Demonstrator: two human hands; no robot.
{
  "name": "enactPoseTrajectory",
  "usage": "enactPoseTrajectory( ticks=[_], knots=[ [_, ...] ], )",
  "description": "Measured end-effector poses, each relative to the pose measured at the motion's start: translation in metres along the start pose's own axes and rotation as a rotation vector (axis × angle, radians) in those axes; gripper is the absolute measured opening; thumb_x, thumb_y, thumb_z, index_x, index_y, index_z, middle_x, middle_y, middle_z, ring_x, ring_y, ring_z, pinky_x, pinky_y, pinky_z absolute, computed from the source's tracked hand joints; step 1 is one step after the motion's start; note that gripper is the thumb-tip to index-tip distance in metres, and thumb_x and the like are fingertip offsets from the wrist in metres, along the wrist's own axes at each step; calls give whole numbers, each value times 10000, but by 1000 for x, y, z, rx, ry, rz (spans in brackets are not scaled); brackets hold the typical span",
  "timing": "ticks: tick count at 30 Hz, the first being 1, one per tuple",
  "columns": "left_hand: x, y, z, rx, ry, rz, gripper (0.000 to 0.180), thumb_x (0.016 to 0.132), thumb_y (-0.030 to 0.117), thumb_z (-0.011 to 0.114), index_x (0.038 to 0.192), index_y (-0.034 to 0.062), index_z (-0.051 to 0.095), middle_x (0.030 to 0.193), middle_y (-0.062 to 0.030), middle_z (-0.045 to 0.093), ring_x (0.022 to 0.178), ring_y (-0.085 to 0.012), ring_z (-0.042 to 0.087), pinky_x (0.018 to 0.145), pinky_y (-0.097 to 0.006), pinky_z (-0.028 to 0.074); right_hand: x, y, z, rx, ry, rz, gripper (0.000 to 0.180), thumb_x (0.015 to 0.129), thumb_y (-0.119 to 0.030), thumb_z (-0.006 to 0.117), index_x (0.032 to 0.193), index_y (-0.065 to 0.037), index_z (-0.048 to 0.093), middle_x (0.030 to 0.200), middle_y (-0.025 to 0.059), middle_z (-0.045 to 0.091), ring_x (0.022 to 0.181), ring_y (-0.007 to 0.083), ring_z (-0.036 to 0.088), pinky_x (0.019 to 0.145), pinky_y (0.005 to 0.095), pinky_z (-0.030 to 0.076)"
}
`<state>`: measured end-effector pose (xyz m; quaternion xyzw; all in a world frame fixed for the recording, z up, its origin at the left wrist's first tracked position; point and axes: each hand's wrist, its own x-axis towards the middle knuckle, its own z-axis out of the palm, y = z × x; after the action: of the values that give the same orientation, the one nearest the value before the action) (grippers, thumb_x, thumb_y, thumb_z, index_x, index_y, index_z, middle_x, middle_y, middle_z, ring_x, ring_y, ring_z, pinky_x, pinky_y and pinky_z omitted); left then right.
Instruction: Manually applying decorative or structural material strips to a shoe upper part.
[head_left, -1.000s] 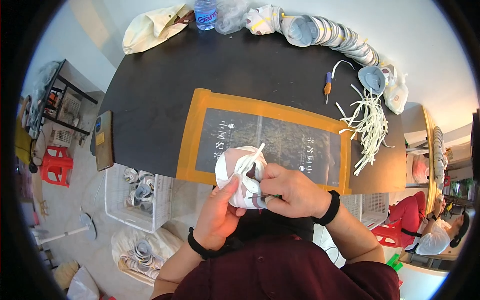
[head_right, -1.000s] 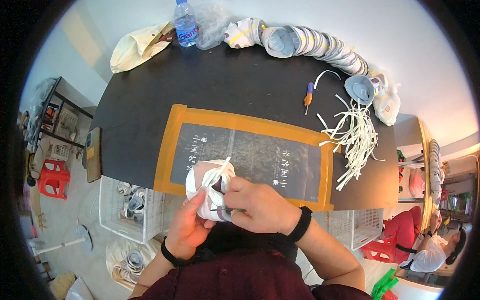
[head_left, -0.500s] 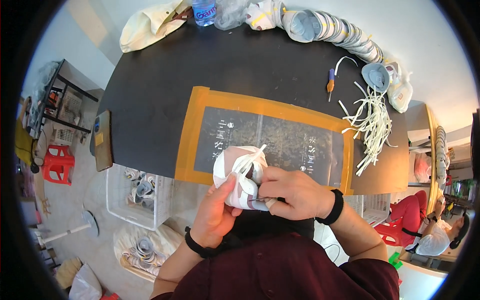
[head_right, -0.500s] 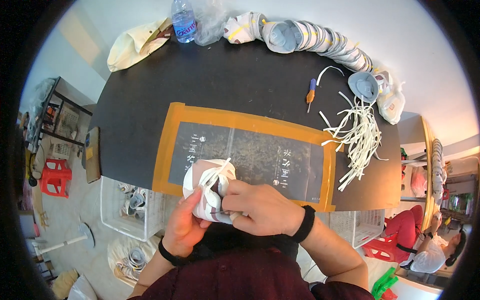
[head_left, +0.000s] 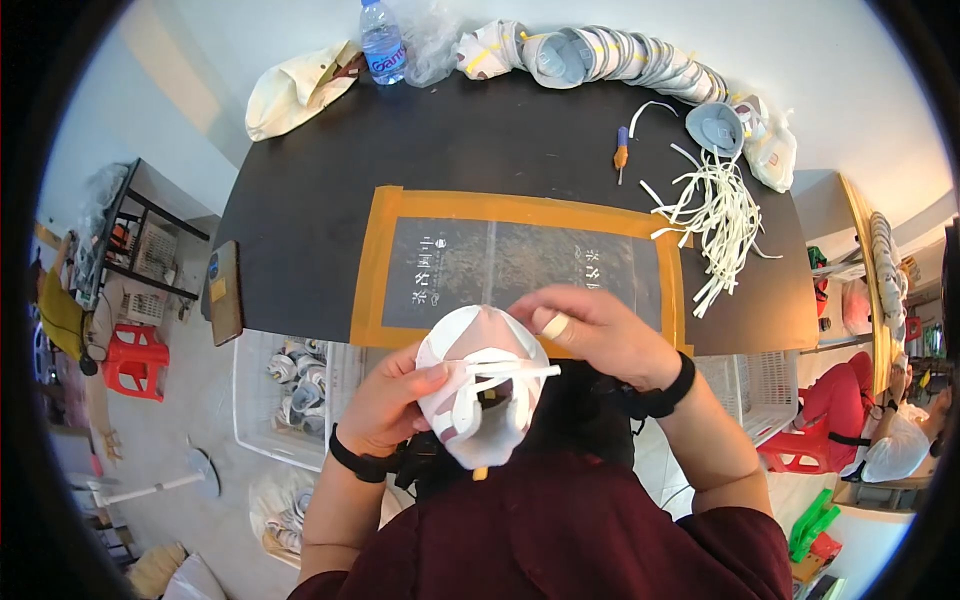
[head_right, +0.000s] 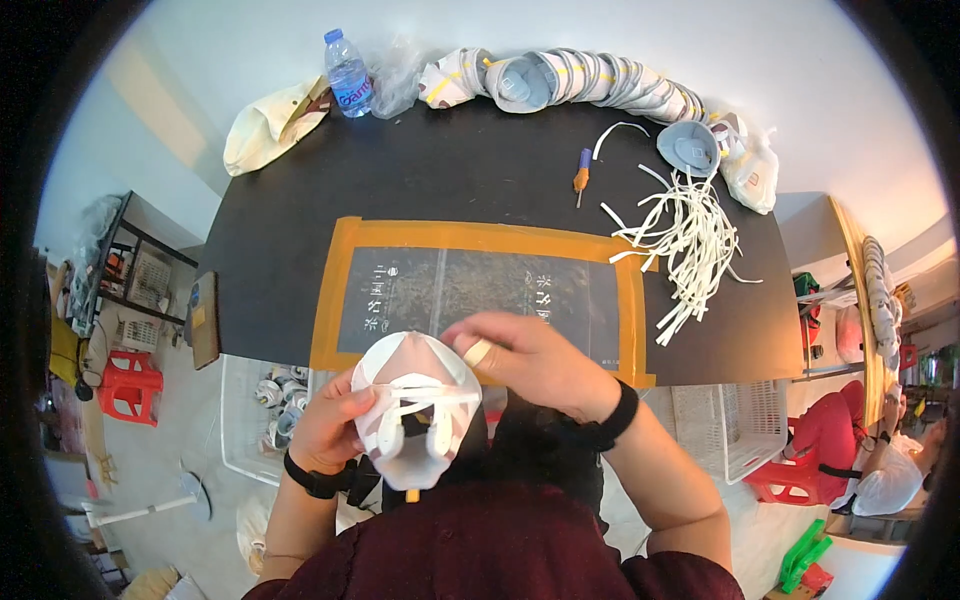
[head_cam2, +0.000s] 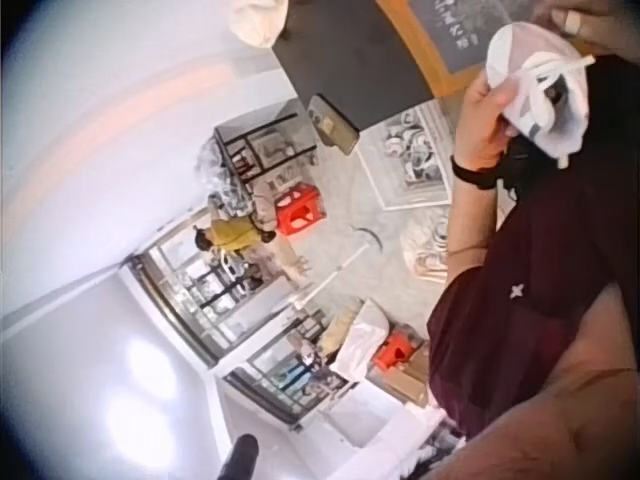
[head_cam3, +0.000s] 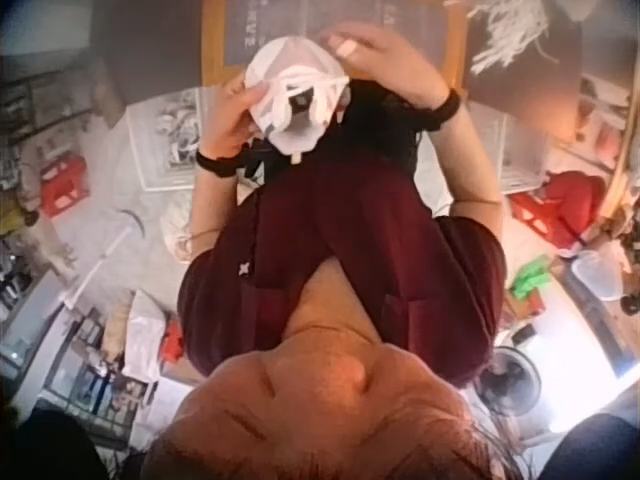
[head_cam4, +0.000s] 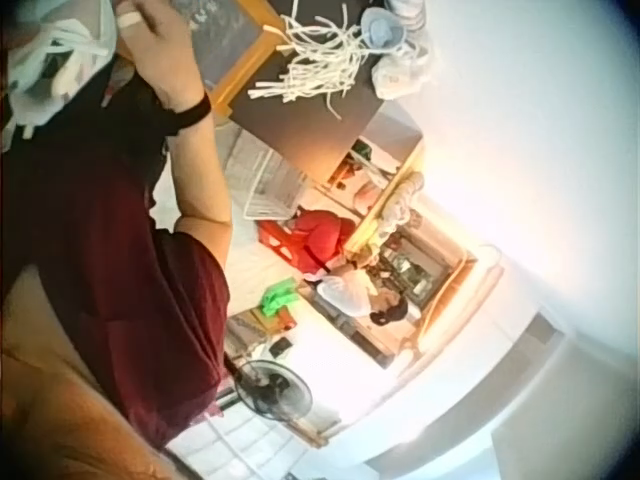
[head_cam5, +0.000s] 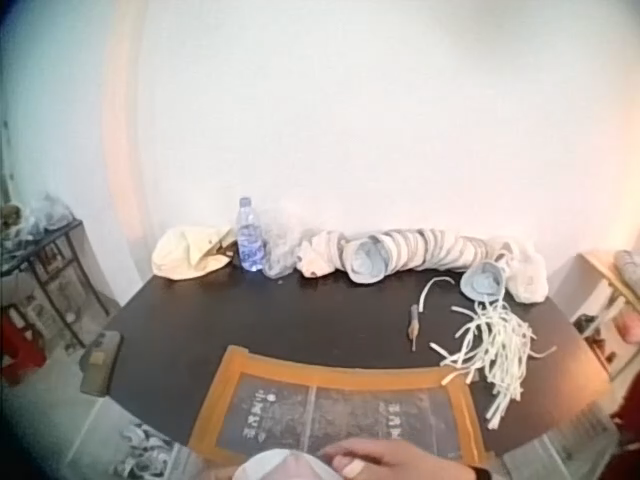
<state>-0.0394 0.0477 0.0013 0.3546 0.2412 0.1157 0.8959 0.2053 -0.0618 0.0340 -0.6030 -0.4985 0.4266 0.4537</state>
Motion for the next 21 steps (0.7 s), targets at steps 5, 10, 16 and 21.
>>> enactPoseTrajectory(
  ticks=[5,10,16,21],
  knots=[
    [1,-3,0,-90,-115,39,485,954,290,576,1304,-34,494,1103,-132,654,896,-189,672,683,-296,545,-8,31,28,1043,-317,140,226,984,-283,577,1079,-80,546,997,10,607,903,98,579,788,280,495],
    [13,-35,-4,-459,-357,416,973,806,658,614,1446,-17,327,1439,-190,433,1312,-338,436,1099,-514,332,-9,16,56,1427,-49,104,205,992,-181,514,1165,-72,527,1132,77,609,1048,194,609,916,358,504],
    [18,-26,74,-375,-163,658,906,759,613,706,1418,79,387,1407,-99,466,1323,-251,408,1128,-460,295,3,-1,68,1477,180,22,211,1002,-158,460,1175,-48,509,1152,86,605,1070,195,608,956,362,488],
    [31,-53,65,367,230,886,550,912,172,640,1387,30,403,1374,-88,476,1236,-217,495,1072,-377,368,-1,-24,92,1176,371,-2,185,1003,-194,521,1114,-48,500,1003,38,593,908,105,573,817,282,490]
  ],
)
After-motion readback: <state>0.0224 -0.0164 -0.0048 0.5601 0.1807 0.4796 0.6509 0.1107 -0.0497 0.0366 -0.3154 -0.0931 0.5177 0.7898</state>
